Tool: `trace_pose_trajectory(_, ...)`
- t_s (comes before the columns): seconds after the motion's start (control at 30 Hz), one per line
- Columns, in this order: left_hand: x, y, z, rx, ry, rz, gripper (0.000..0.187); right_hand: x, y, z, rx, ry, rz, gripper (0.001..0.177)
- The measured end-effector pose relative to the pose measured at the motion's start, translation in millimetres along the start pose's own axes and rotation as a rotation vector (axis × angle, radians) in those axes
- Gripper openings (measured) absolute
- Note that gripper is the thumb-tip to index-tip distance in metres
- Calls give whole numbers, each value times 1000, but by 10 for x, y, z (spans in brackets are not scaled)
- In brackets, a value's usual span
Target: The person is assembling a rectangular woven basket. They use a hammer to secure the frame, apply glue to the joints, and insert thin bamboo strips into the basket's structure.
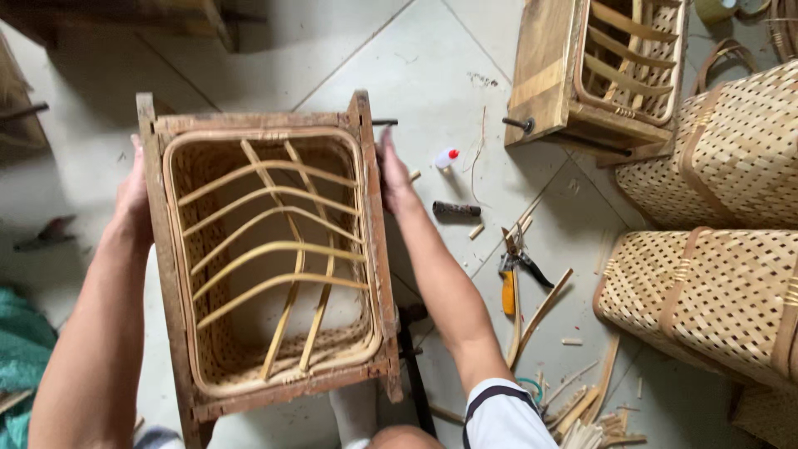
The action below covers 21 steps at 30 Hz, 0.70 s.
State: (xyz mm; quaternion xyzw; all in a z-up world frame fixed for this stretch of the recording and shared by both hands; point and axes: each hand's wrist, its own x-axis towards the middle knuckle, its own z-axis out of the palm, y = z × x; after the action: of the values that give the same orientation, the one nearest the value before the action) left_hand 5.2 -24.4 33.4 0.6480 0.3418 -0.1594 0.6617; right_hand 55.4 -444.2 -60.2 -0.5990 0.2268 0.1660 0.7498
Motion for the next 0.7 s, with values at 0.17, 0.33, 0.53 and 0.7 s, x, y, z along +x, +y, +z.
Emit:
trace_pose_trajectory(0.17,171,206,190,-81,-148,79,87,171,-210,328,29,-186,-12,81)
trace_pose_trajectory(0.33,-98,397,168,-205,-309,108,97,-351,-685,489,64,-144,-117,80)
trace_pose_trajectory(0.53,-1304,980,-155,-200,-156,528,109,-1643,-1722,573,175,-222,-304,79)
trace_pose_trajectory(0.7,-2716,1345,-470,-188,-401,1049,106,-2537,-2219,434,355,-349,-456,79)
